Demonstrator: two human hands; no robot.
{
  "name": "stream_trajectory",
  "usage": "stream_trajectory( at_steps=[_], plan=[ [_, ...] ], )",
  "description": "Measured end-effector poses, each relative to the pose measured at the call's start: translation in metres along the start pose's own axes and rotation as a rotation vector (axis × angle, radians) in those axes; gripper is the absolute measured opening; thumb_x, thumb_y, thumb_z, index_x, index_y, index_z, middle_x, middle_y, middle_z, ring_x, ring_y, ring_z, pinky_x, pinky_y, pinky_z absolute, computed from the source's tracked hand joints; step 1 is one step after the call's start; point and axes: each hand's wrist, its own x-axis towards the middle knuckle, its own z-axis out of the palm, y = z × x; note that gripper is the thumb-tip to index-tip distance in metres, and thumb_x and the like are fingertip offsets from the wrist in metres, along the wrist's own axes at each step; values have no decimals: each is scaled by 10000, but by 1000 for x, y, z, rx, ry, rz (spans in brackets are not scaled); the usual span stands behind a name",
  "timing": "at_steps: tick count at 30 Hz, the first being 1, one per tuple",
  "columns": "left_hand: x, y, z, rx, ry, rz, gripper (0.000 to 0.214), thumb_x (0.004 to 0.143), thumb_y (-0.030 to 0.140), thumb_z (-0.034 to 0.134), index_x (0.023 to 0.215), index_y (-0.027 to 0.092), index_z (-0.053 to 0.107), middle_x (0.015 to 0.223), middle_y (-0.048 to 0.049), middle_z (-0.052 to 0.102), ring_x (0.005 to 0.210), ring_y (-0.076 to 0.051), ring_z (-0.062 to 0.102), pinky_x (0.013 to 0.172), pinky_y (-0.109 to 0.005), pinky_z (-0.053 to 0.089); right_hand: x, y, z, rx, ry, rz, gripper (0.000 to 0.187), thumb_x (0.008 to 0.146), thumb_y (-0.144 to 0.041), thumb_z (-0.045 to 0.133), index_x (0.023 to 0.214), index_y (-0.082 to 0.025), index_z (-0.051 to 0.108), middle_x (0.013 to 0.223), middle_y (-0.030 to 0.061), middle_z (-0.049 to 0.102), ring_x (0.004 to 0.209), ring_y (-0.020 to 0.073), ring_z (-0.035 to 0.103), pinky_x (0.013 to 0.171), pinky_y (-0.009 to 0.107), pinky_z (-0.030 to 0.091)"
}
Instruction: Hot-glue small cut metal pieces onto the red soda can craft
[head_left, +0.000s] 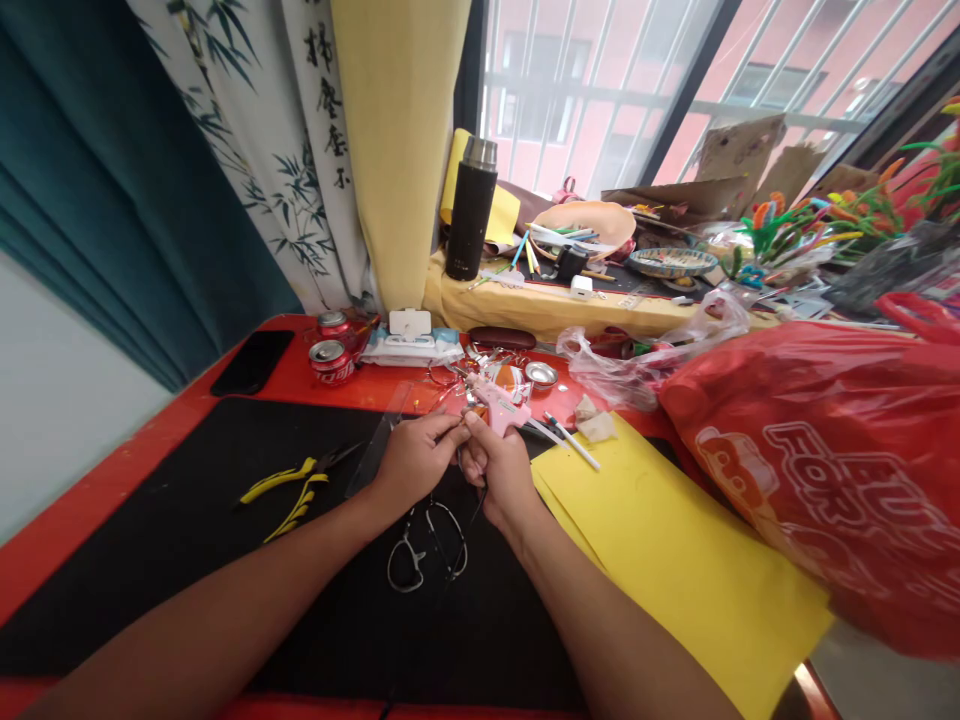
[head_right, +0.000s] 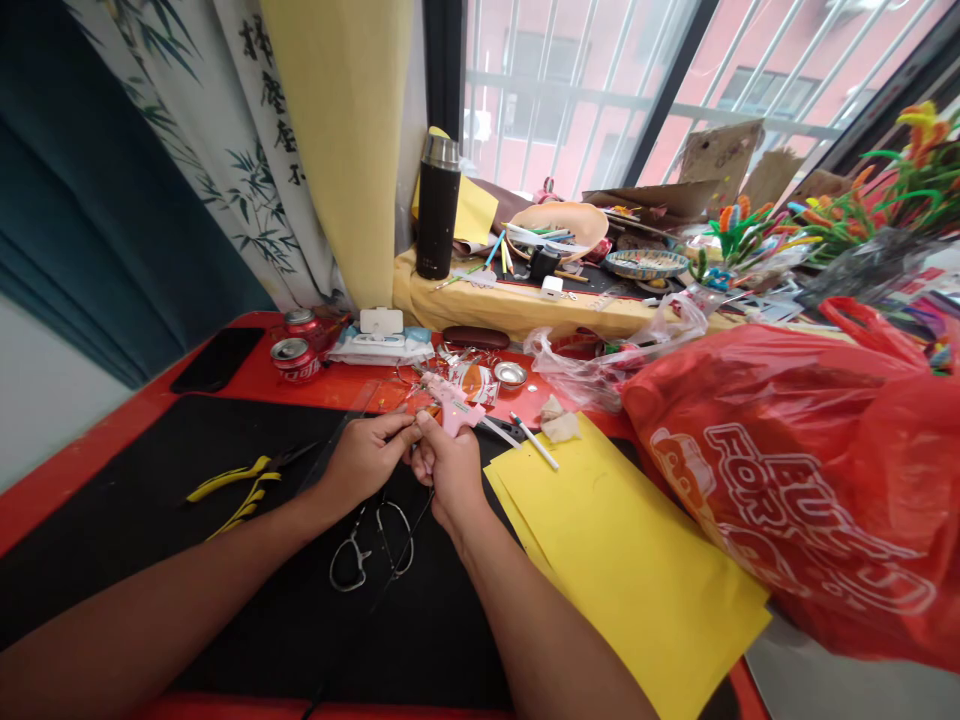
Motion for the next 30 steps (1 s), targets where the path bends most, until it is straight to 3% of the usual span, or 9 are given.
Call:
stream_trajectory(
  at_steps=[2,5,7,9,12,30],
  plan=[
    [2,-2,0,53,54,85,258,1031,301,660,870,241,853,786,-14,850,719,-216,793,893,-386,639,0,-2,1,9,13,4,653,777,-555,956,521,-244,441,406,-108,352,340,63,346,357,217,197],
    [4,-3,-2,118,174,272,196,1023,282,684,969,258,870,1060,-49,903,1018,-268,845,1212,-537,523,-2,-5,3,3,-14,-21,632,786,-545,955,542,-246,454,416,-106,370,339,70,359,352,222,207],
    [4,-1,-4,125,175,286,194,1025,289,687,1015,249,876,1109,-63,901,1022,-262,844,1142,-499,564,-3,-7,4,-12,-39,-44,633,818,-532,935,523,-242,456,412,-98,371,344,71,365,359,225,213],
    [2,1,-6,98,109,185,218,1031,294,671,992,236,877,948,-43,897,824,-221,823,871,-371,619,-3,-7,4,-16,-32,-39,645,819,-534,930,501,-240,451,403,-95,363,342,66,352,361,225,207],
    [-1,3,-5,46,26,42,262,1037,322,655,927,218,869,776,-18,851,638,-177,736,625,-278,505,-2,-4,2,-9,-9,-22,651,802,-539,940,494,-240,451,402,-96,361,340,65,341,361,224,204],
    [0,2,-3,0,7,-18,278,1021,367,669,894,212,862,761,-23,841,636,-176,711,637,-266,469,-2,-3,2,-25,12,-6,630,792,-535,941,512,-240,460,409,-95,369,344,70,353,363,227,191]
  ],
)
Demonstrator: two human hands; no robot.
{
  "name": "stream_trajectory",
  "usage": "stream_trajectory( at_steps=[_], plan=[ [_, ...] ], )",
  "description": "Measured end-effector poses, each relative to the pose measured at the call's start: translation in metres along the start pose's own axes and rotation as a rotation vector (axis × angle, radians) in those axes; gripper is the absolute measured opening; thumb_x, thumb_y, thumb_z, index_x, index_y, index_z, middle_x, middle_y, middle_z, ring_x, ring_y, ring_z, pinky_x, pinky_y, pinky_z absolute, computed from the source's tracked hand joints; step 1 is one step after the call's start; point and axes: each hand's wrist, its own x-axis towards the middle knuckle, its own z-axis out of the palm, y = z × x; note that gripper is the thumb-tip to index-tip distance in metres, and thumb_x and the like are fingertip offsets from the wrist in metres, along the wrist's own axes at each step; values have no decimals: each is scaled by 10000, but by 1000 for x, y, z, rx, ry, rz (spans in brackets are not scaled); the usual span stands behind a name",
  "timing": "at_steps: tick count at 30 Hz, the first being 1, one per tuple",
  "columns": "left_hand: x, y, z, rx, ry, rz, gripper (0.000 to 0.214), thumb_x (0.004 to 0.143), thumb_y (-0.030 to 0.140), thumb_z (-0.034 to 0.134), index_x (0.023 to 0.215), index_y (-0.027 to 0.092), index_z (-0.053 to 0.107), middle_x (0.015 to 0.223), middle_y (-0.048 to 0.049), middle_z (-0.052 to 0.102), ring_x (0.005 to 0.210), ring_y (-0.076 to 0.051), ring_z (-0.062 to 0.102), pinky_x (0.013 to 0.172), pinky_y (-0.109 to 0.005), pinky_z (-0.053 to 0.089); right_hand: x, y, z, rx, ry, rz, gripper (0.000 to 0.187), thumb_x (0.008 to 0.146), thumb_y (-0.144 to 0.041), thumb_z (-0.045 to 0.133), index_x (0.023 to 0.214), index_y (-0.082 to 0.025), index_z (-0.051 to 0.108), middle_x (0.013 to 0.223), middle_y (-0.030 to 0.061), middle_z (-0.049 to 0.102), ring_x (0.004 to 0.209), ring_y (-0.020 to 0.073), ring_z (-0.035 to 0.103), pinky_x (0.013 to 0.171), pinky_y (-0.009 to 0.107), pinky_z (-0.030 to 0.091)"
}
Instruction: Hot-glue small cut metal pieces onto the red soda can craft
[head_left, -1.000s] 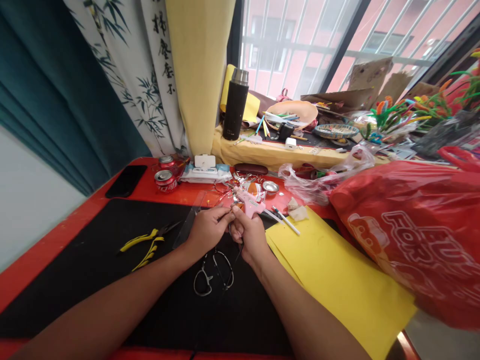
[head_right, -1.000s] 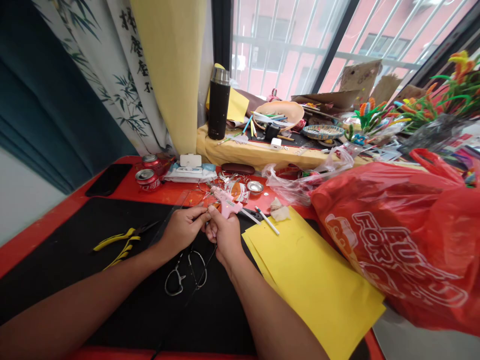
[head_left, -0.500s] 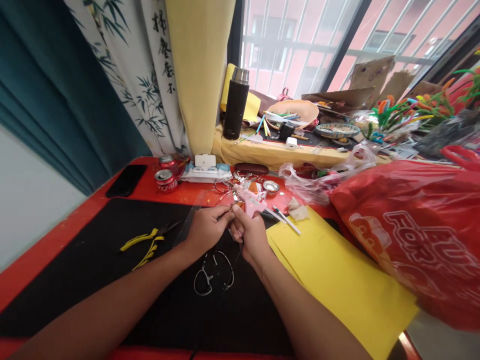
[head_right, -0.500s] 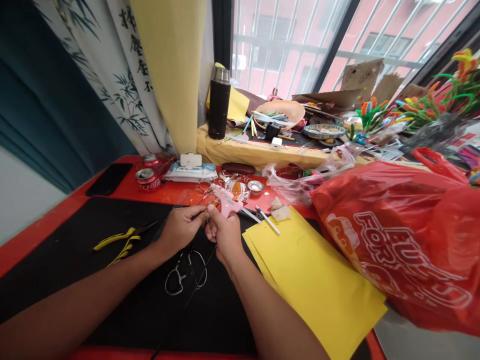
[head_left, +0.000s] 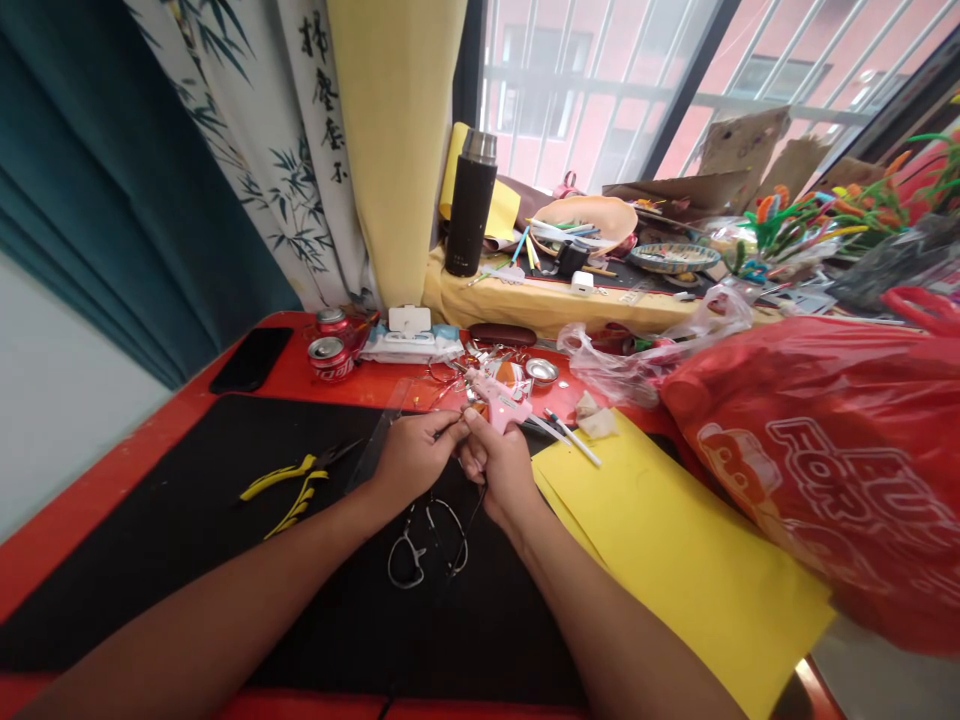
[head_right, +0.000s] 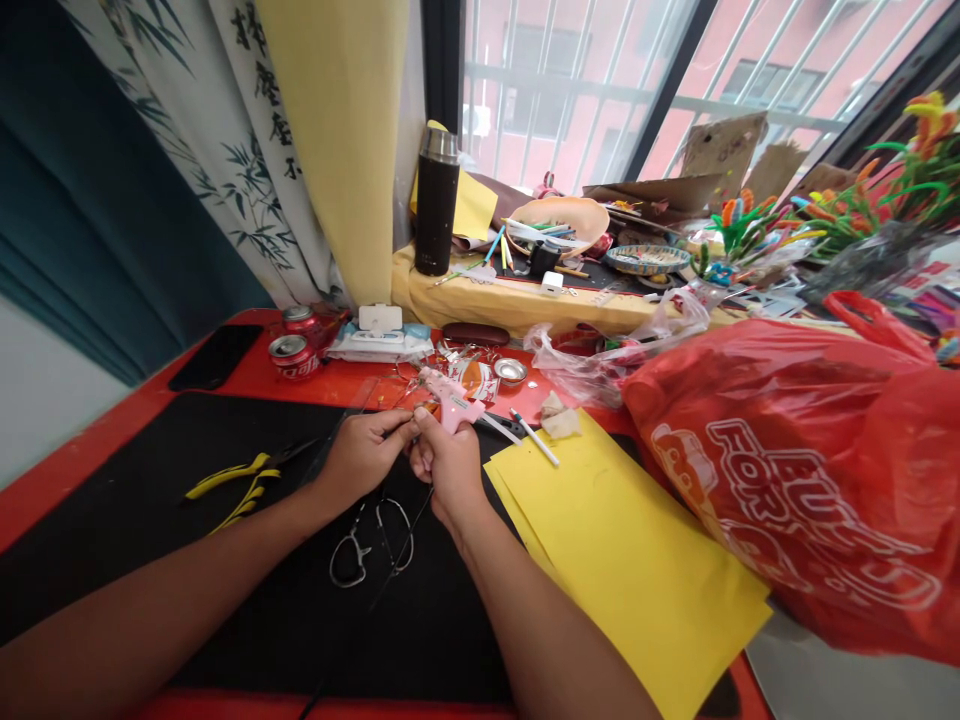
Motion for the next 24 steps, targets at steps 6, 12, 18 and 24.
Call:
stream_trajectory(
  at_steps=[6,12,18,24],
  plan=[
    [1,0,1,-44,-24,-23,288,1020,364,660,888,203,859,761,-25,839,658,-186,735,645,-260,496,0,-1,1,-2,5,-9,647,803,-540,933,497,-243,446,400,-93,364,338,70,350,368,232,198],
    [0,7,-5,-40,26,31,269,1016,369,668,920,208,862,770,-17,835,660,-180,721,661,-262,501,-2,-7,3,-14,-46,-41,654,822,-536,923,484,-243,446,399,-86,365,338,82,391,368,237,196],
    [1,1,0,-90,-34,-15,316,1025,376,647,820,205,816,721,-19,819,638,-185,730,639,-265,511,-1,-2,1,-3,-10,-11,638,817,-537,928,512,-242,452,403,-91,374,341,72,367,371,229,206],
    [0,0,1,-94,-48,-31,340,1032,412,647,815,209,812,740,-26,828,649,-187,742,647,-266,521,0,1,0,-5,-5,-8,641,807,-539,929,497,-240,453,403,-88,375,341,72,362,369,229,202]
  ],
)
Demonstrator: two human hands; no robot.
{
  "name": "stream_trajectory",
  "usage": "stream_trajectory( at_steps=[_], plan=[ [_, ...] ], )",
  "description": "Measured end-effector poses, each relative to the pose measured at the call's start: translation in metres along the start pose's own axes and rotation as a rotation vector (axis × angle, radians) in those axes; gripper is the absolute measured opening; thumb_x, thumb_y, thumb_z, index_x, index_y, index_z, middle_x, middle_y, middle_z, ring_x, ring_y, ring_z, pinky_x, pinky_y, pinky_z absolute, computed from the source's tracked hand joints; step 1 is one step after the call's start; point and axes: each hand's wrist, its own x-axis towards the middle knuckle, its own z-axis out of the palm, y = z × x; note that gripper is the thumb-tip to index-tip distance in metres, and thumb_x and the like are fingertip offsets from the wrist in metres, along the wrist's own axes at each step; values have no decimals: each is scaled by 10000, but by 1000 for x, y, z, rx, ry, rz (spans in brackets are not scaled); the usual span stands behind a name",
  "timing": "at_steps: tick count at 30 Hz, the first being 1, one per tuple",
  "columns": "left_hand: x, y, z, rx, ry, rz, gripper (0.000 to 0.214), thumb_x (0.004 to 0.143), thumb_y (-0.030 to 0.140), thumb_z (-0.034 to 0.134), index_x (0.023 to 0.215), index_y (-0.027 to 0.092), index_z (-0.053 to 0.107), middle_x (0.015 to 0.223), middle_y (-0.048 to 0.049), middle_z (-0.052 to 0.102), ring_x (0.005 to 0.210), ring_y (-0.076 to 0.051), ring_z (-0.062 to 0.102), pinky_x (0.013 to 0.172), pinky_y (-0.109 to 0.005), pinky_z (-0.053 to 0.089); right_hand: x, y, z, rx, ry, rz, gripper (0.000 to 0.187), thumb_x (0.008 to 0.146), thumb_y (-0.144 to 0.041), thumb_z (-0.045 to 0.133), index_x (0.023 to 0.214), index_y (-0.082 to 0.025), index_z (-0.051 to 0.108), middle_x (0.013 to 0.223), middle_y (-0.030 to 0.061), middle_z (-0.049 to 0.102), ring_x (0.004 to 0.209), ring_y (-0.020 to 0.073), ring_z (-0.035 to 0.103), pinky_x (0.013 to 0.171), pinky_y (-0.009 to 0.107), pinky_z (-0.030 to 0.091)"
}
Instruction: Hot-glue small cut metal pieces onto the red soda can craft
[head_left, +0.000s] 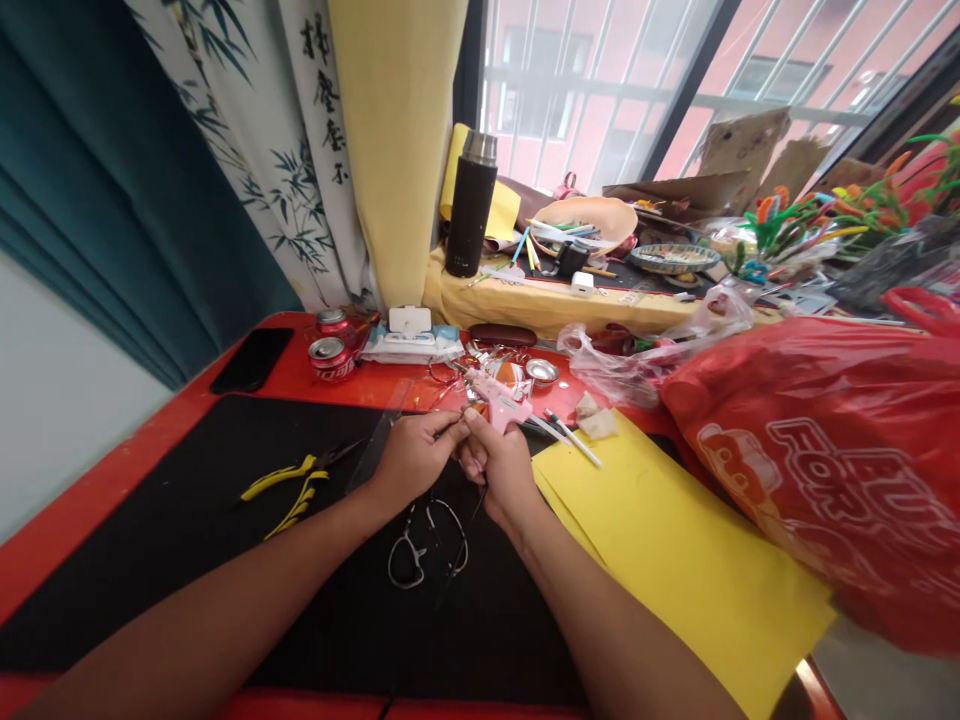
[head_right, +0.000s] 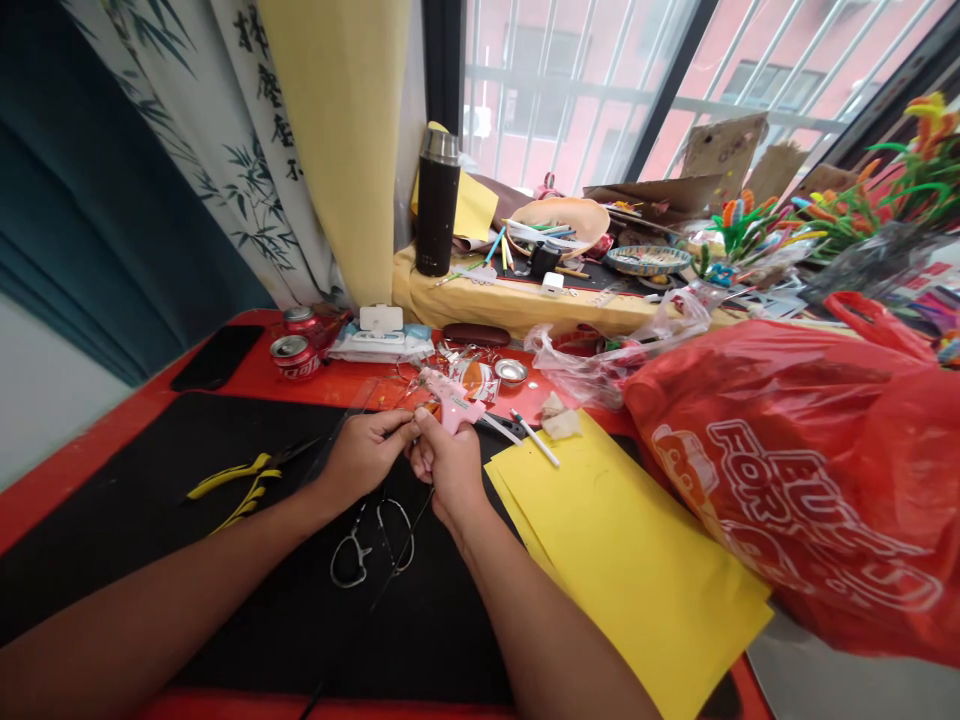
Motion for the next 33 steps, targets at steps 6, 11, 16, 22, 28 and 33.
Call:
stream_trajectory(
  at_steps=[6,11,16,22,28,33],
  plan=[
    [1,0,1,-10,17,0,315,1005,412,666,821,206,816,735,-18,826,634,-180,732,633,-261,507,1,1,0,5,-2,-13,659,822,-538,913,471,-245,439,392,-87,355,333,76,369,372,242,196],
    [1,0,1,-12,1,-18,342,1004,419,649,777,209,794,730,-19,826,632,-182,738,640,-268,507,1,2,0,23,10,-11,660,812,-534,934,486,-247,436,396,-92,357,340,73,367,379,243,226],
    [1,0,1,-12,5,-13,339,1003,420,648,785,210,799,727,-20,825,630,-181,731,638,-268,506,1,2,0,11,3,-14,659,825,-529,921,482,-248,433,392,-88,358,346,75,368,378,243,238],
    [1,-2,1,-34,-20,-33,335,1017,429,647,839,208,825,722,-27,818,634,-192,738,635,-272,523,2,3,-2,-1,-3,-4,659,825,-553,919,494,-245,438,406,-93,354,349,70,335,371,236,220],
    [1,-3,2,-26,-21,-35,345,1017,429,650,806,207,808,716,-29,815,635,-193,743,634,-273,521,2,3,-2,6,6,-2,663,821,-546,920,482,-243,437,394,-93,346,342,72,343,373,238,210],
    [1,-6,3,-35,-19,-32,332,1023,418,651,842,203,826,724,-37,818,631,-195,737,629,-273,528,2,3,-2,14,11,-1,651,812,-526,925,483,-242,439,395,-93,355,341,70,347,372,238,207]
  ],
)
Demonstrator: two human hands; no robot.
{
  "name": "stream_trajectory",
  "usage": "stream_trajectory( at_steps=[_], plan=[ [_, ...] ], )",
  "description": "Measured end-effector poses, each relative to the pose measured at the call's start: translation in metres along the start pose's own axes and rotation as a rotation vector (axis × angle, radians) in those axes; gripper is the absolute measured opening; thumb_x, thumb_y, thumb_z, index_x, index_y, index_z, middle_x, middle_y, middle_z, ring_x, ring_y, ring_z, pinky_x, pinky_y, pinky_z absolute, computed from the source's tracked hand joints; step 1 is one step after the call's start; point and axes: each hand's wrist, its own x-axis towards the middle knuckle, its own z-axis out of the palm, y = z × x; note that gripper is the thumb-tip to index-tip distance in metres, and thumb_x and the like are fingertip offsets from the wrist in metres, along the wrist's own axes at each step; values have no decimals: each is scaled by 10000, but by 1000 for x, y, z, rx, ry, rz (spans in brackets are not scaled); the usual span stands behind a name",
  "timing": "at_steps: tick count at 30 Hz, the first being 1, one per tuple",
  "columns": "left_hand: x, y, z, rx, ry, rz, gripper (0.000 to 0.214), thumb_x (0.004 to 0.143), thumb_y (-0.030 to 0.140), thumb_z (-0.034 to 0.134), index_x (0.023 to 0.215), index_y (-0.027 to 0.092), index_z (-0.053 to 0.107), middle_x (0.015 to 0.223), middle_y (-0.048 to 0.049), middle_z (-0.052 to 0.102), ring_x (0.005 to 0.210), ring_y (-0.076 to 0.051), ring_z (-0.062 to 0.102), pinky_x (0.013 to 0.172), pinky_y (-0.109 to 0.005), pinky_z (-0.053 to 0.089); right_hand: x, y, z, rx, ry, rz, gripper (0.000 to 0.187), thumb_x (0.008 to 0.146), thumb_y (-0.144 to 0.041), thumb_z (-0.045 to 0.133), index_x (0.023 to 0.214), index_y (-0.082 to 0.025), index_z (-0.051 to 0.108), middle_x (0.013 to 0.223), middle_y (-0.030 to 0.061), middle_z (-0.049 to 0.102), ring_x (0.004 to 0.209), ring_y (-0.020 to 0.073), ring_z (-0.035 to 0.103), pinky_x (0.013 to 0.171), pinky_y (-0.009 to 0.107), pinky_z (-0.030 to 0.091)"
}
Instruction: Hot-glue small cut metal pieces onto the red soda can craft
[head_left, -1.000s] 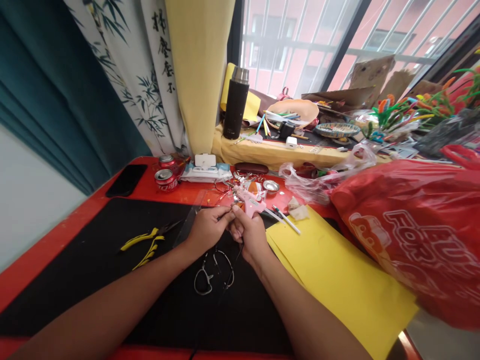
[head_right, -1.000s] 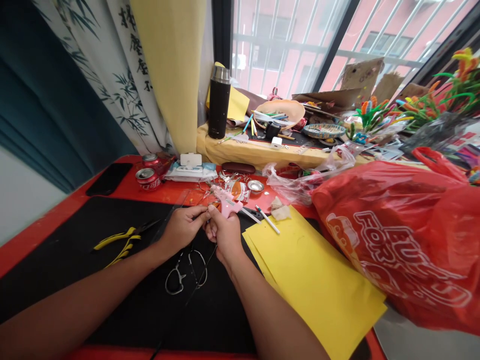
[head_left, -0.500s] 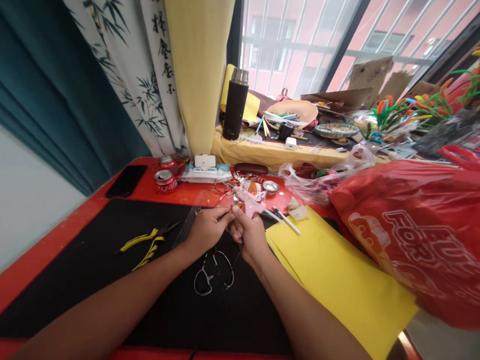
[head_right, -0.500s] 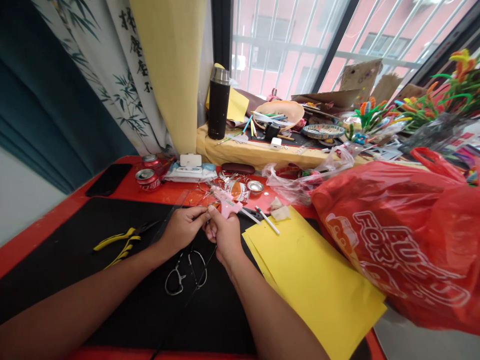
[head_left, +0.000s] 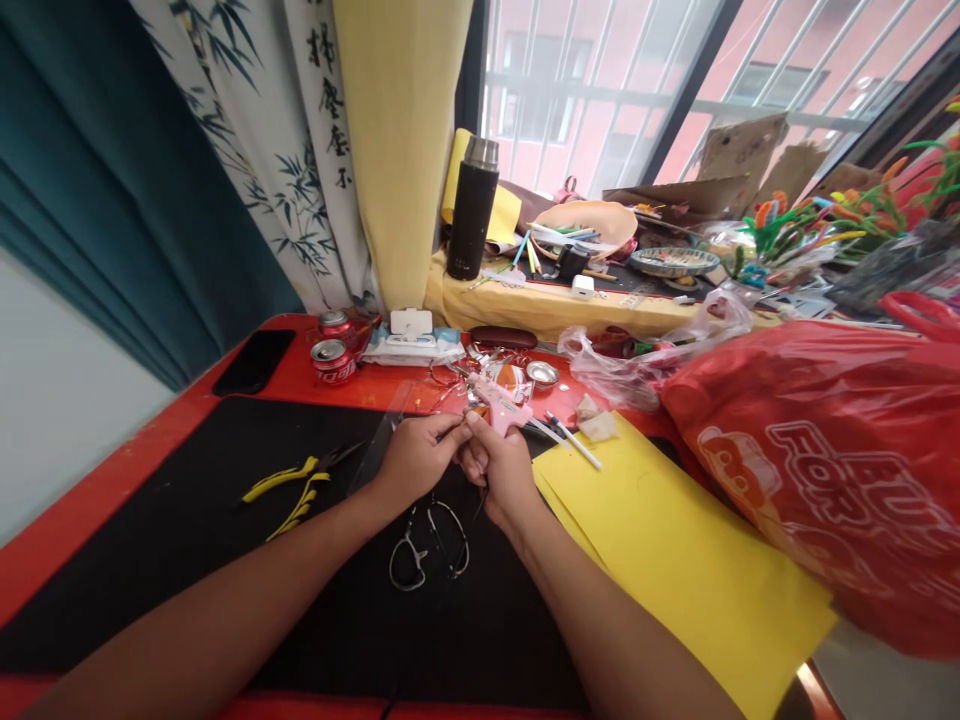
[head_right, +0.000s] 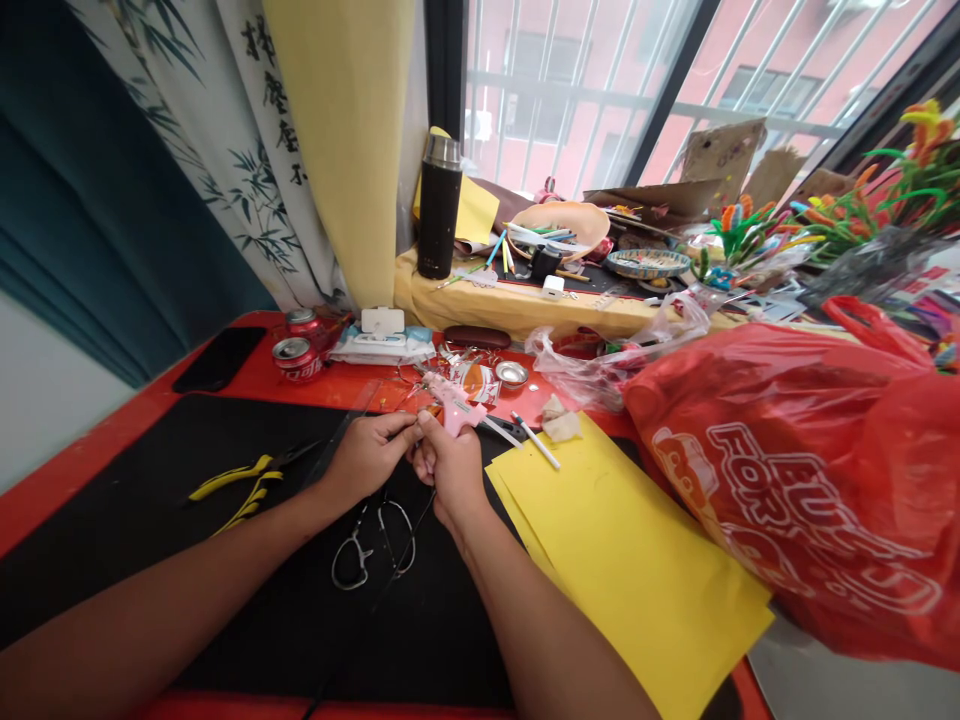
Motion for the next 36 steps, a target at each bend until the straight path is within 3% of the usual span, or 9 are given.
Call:
stream_trajectory(
  at_steps=[8,15,19,36],
  plan=[
    [1,1,1,9,-9,-10,334,1024,430,650,903,194,853,714,-32,811,632,-195,736,621,-271,506,0,-2,1,3,20,18,617,775,-520,951,524,-237,464,399,-100,376,334,61,347,368,226,222],
    [-2,13,-6,79,111,123,267,1015,359,662,940,204,866,786,-27,838,678,-182,733,681,-264,508,-3,-10,5,-13,-67,-40,646,829,-518,924,493,-243,447,398,-91,363,333,77,391,363,234,217],
    [-1,10,-5,101,57,89,294,1013,348,661,825,191,823,700,-19,796,629,-177,713,623,-258,483,-2,-8,3,-5,-17,-2,654,801,-532,939,491,-243,441,393,-94,365,324,71,375,359,229,200],
    [-1,5,-1,35,24,17,313,1014,404,649,866,200,835,725,-23,817,634,-186,739,637,-275,496,-1,-3,2,-6,18,1,624,775,-513,943,506,-247,447,378,-102,364,316,66,366,351,225,224]
  ],
)
